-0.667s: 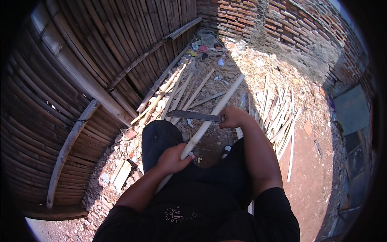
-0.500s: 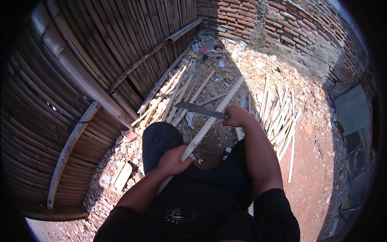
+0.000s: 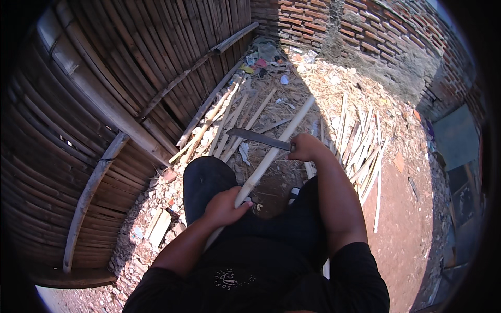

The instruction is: The person shaves strips of bamboo using a large knife, turning the bamboo pieces over by hand to work on different sides.

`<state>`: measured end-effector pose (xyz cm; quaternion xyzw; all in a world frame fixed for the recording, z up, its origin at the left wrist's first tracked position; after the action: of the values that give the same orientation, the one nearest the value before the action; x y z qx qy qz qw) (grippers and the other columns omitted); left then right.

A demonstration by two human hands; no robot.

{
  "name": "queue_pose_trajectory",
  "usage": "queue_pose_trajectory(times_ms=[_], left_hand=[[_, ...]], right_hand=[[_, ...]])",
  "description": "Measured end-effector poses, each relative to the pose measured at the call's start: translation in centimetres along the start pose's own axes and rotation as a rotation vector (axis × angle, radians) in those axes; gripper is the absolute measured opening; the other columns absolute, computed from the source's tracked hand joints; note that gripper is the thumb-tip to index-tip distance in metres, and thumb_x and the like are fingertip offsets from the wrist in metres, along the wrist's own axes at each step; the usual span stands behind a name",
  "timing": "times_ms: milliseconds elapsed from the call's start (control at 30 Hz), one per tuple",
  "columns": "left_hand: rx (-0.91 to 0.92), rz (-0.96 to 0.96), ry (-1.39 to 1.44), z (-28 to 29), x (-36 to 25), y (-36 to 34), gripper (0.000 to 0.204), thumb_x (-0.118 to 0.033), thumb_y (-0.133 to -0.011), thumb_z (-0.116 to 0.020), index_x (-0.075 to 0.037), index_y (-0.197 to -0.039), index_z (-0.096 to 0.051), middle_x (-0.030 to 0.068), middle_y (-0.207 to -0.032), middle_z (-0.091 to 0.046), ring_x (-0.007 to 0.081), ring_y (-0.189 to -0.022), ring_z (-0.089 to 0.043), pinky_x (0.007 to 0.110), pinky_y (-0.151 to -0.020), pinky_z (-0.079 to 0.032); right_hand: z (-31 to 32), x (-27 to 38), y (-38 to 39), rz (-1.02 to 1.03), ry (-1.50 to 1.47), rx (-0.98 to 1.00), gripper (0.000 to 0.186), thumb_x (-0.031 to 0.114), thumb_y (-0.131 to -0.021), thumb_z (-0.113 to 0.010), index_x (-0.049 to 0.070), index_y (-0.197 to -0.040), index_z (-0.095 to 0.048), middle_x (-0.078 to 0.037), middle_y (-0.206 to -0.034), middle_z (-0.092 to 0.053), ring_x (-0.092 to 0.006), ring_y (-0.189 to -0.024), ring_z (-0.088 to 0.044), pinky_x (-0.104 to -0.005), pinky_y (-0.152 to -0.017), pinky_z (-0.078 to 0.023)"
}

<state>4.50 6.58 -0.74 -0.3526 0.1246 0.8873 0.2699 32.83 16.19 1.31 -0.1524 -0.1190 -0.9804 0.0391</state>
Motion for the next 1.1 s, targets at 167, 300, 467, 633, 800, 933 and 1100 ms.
queue_pose_trajectory(times_ms=[167, 300, 467, 633, 800, 933, 1100], left_hand=[[-0.004, -0.006, -0.007, 0.0, 0.1, 0.0, 0.045, -0.041, -0.089, -0.073, -0.003, -0.111, -0.064, 0.0226, -0.094, -0.069, 0.0422, -0.09, -0.069, 0.048, -0.079, -0.054], [0.005, 0.014, -0.027, -0.1, 0.2, 0.0, 0.046, -0.042, -0.089, -0.073, -0.003, -0.113, -0.063, 0.0227, -0.095, -0.07, 0.0422, -0.09, -0.069, 0.048, -0.08, -0.054], [0.012, 0.023, -0.035, 0.0, 0.2, 0.0, 0.048, -0.042, -0.089, -0.073, -0.003, -0.115, -0.064, 0.0228, -0.095, -0.07, 0.0423, -0.091, -0.069, 0.048, -0.08, -0.054], [0.01, 0.018, -0.029, -0.1, 0.0, -0.1, 0.048, -0.043, -0.089, -0.073, -0.003, -0.114, -0.064, 0.0226, -0.095, -0.07, 0.042, -0.09, -0.07, 0.048, -0.08, -0.054], [0.014, 0.026, -0.024, -0.2, 0.5, -0.1, 0.048, -0.043, -0.089, -0.073, -0.003, -0.114, -0.064, 0.0226, -0.095, -0.07, 0.0417, -0.09, -0.07, 0.048, -0.08, -0.055], [0.011, 0.001, -0.017, 0.0, 0.2, -0.1, 0.048, -0.042, -0.089, -0.073, -0.003, -0.115, -0.064, 0.0225, -0.096, -0.07, 0.0417, -0.091, -0.07, 0.048, -0.08, -0.055], [-0.016, 0.002, -0.013, 0.1, 0.0, 0.0, 0.042, -0.039, -0.089, -0.072, -0.003, -0.11, -0.064, 0.0225, -0.095, -0.07, 0.0425, -0.091, -0.069, 0.049, -0.079, -0.054]], right_hand=[[-1.6, 0.8, -0.7, 0.062, 0.011, 0.043, 0.054, 0.041, -0.071, -0.084, 0.004, -0.109, -0.075, -0.021, -0.105, -0.073, -0.039, -0.104, -0.069, -0.0462, -0.093, -0.054], [-2.0, 2.2, -0.6, 0.175, -0.021, 0.04, 0.053, 0.042, -0.071, -0.084, 0.005, -0.108, -0.075, -0.022, -0.101, -0.073, -0.0392, -0.102, -0.07, -0.0461, -0.091, -0.054], [-0.1, 1.7, 0.4, 0.096, -0.071, -0.009, 0.054, 0.043, -0.071, -0.085, 0.001, -0.104, -0.074, -0.025, -0.094, -0.072, -0.0398, -0.096, -0.07, -0.046, -0.088, -0.055], [-0.7, -0.7, -0.6, 0.031, 0.004, -0.025, 0.053, 0.043, -0.071, -0.084, 0.002, -0.105, -0.075, -0.023, -0.1, -0.073, -0.0396, -0.1, -0.07, -0.0465, -0.09, -0.054], [-1.5, 1.8, -0.5, 0.096, -0.027, 0.061, 0.051, 0.042, -0.073, -0.083, 0.005, -0.107, -0.076, -0.022, -0.103, -0.073, -0.039, -0.103, -0.069, -0.0463, -0.092, -0.054], [-1.7, 2.3, -0.3, 0.137, -0.021, 0.078, 0.054, 0.043, -0.073, -0.083, 0.006, -0.112, -0.075, -0.021, -0.107, -0.073, -0.0385, -0.105, -0.069, -0.0463, -0.094, -0.053], [0.2, 0.6, 0.2, 0.031, -0.036, -0.019, 0.059, 0.044, -0.071, -0.086, -0.001, -0.107, -0.073, -0.025, -0.097, -0.072, -0.0395, -0.099, -0.07, -0.0463, -0.09, -0.054]])
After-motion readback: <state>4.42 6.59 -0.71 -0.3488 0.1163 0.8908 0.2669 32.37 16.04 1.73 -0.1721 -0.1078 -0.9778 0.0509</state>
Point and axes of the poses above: each hand's wrist, its own y-axis away from the middle knuckle, its own z-axis out of the back of the hand, x = y × z, the point moved 8 cm from there along -y, towards the middle knuckle
